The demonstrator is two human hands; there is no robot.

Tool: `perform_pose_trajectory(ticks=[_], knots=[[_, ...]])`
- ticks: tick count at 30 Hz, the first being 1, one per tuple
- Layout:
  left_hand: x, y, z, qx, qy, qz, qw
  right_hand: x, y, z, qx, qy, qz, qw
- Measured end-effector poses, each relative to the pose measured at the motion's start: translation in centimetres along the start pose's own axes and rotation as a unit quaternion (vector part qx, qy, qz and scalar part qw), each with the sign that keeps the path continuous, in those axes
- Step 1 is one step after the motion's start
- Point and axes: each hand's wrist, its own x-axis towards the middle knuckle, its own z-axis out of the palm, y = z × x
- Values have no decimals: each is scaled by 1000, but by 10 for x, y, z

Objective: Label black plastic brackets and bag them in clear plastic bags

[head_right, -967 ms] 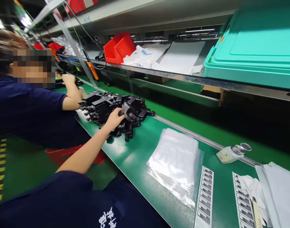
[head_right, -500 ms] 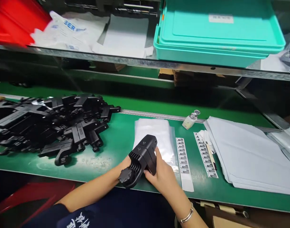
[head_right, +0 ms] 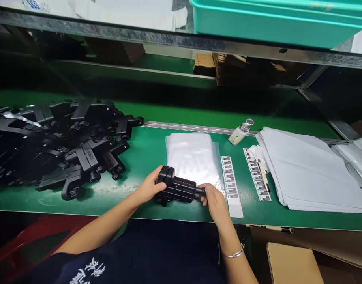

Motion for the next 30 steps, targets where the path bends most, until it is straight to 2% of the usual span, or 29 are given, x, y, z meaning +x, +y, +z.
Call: perform_pose_trajectory(ticks=[1, 3, 6, 8, 9, 10, 12, 16, 19, 22, 27, 30], knots=[[-1, 1, -2, 17, -10, 10, 1000, 0, 3, 0, 46, -14, 26, 999], [-1, 2, -5, 34, -20, 18, 999, -1, 6, 0, 77, -21, 17, 997], [2, 2, -3, -3, 1, -1, 1000, -7, 5, -4, -15, 21, -109, 994], [2, 2, 1, -40, 14, -26, 999, -11, 9, -8, -83, 43, -206, 974], [1, 2, 4, -53, 16, -36, 998, -12, 13, -10, -99, 54, -231, 966], [0, 2, 7, -60, 16, -39, 997, -12, 18, -11, -97, 66, -233, 965], [-5, 3, 11, -62, 11, -24, 998, -12, 28, -10, -48, 71, -188, 979], [-12, 3, 13, -32, -34, 69, 996, -13, 38, -4, 88, 11, -90, 992], [-12, 0, 9, 16, -84, 151, 985, -18, 33, -1, 112, 22, -80, 990], [-12, 0, 4, 74, -97, 203, 972, -23, 23, -1, 103, 47, -77, 991], [-17, 5, -1, 93, -90, 229, 965, -26, 12, -2, 78, 51, -88, 992], [-19, 8, -2, 41, -79, 182, 979, -27, 10, -4, 51, 39, -91, 994]])
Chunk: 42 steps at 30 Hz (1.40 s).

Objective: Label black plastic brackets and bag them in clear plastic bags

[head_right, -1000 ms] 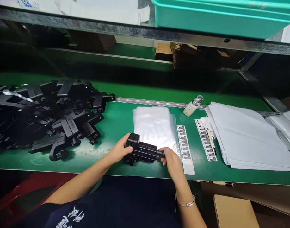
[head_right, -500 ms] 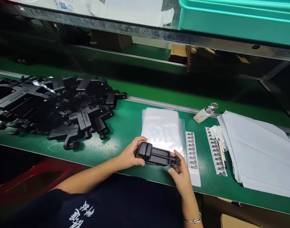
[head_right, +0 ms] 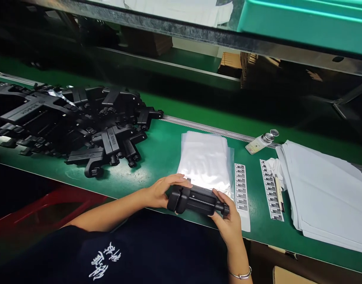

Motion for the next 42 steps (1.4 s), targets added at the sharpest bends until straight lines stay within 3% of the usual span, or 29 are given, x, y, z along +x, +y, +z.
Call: perform_pose_trajectory(ticks=[2, 6, 9, 12, 14, 18, 25, 31, 37, 42], knots=[[1, 1, 1, -71, 50, -81, 993, -1, -1, -2, -23, -18, 0, 1000], [8, -2, 5, -217, 159, -213, 939, -3, -8, -6, -95, -23, -72, 993], [11, -5, 8, -250, 159, -239, 925, 2, -16, -10, -199, -17, -162, 966], [9, -5, 9, -207, 155, -224, 940, 8, -22, -13, -246, -23, -202, 948], [8, -4, 9, -165, 146, -195, 956, 10, -24, -13, -242, -11, -176, 954], [9, -1, 10, -121, 138, -174, 968, 9, -24, -10, -178, -12, -56, 982], [11, -8, 13, -143, 158, -218, 952, 10, -15, -12, -167, -1, -107, 980], [11, -11, 17, -118, 165, -202, 958, 15, -12, -11, -71, 13, -27, 997], [19, -8, 21, -94, 182, -201, 958, 19, -5, 0, -2, -40, 111, 993], [27, -15, 28, -136, 217, -262, 930, 19, -2, 4, 118, -30, 106, 987]])
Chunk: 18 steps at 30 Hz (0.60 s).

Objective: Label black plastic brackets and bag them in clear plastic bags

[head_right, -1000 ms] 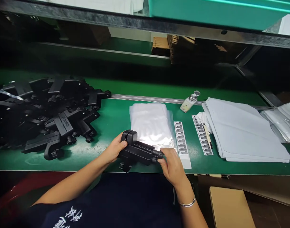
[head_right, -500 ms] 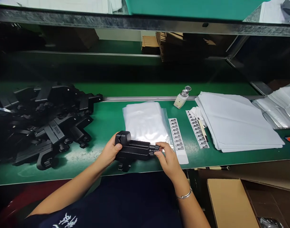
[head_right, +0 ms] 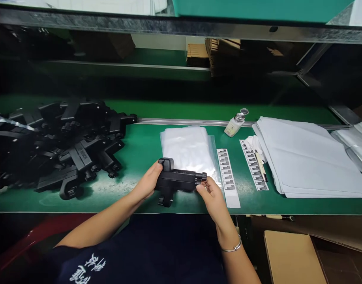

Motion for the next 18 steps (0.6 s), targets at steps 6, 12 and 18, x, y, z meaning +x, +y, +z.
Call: perform_pose_trajectory(ticks=[6, 12, 18], knots=[[4, 3, -2, -2, -28, 30, 999, 6, 5, 2, -71, 77, -25, 994], [2, 11, -2, -48, -17, 24, 998, 10, 4, 2, -232, 113, -35, 966], [18, 11, -2, -328, 88, -176, 924, 7, 4, 26, -64, -39, -33, 997]])
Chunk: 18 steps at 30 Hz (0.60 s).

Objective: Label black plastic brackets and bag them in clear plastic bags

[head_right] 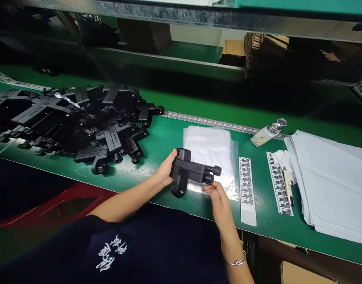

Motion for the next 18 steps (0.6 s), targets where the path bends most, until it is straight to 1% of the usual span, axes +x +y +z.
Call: perform_pose_trajectory(ticks=[2, 4, 6, 8, 9, 11, 13, 14, 16, 18], knots=[[4, 2, 3, -60, 10, -56, 997, -1, -8, 19, 35, -72, 52, 995], [6, 4, 6, -85, -1, -95, 992, -1, -16, 36, 65, -120, 84, 987], [6, 5, 8, -90, -10, -112, 990, -1, -22, 47, 88, -132, 94, 983], [6, 6, 9, -81, -8, -107, 991, -2, -23, 48, 89, -128, 93, 983], [5, 6, 8, -72, -4, -96, 993, -2, -23, 46, 89, -111, 82, 986], [2, 5, 7, -43, -2, -58, 997, -3, -21, 36, 117, -46, 36, 991], [-4, 3, 7, 14, -27, 10, 999, -2, -20, 26, 180, 25, 3, 983], [-7, 2, 7, 53, -54, 48, 996, 0, -18, 21, 213, 59, 3, 975], [-15, 1, 7, 132, -133, 105, 977, 6, -15, 14, 267, 117, 36, 956], [-21, 3, 9, 194, -236, 116, 945, 13, -11, 12, 302, 160, 68, 937]])
